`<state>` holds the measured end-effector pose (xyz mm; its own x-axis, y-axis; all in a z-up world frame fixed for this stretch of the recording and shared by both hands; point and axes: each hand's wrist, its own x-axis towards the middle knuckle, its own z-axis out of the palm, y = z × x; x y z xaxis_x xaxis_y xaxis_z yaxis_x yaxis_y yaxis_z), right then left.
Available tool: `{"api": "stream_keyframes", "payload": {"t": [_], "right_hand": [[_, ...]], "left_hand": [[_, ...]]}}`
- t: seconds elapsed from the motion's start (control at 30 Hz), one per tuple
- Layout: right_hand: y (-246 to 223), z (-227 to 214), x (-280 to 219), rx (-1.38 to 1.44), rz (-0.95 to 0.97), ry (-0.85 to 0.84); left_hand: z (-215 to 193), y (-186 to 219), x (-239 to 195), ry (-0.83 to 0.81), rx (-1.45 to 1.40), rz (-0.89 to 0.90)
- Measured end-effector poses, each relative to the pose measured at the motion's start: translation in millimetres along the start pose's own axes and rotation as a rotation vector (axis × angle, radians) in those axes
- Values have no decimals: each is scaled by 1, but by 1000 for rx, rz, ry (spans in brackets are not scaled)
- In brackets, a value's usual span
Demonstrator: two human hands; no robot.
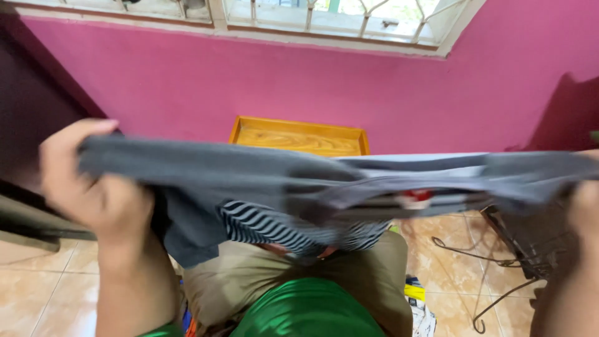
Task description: The person is folding various shirts on a small wooden table and stacking them.
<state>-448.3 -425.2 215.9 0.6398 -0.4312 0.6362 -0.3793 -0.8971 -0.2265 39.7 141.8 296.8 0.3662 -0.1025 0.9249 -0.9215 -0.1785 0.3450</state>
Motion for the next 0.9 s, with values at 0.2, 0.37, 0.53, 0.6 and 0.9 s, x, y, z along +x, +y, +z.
{"api": "stream_keyframes", "payload": {"t": [0.2, 0.37, 0.53, 0.6, 0.9], "right_hand": [[-89, 11, -8, 77, 51, -27], [-91, 12, -23, 288, 199, -88], [-102, -8, -26, 364, 222, -359], [-125, -19, -23, 401, 105, -464], [-200, 42, -53, 572, -178, -893]], "left_hand": [[-20, -56, 10, -70, 150, 179], [-44, -62, 0, 226, -40, -14], [-43, -67, 20, -439, 406, 1], [-35, -85, 16, -587, 627, -136], [-6, -85, 1, -517, -36, -676]]}}
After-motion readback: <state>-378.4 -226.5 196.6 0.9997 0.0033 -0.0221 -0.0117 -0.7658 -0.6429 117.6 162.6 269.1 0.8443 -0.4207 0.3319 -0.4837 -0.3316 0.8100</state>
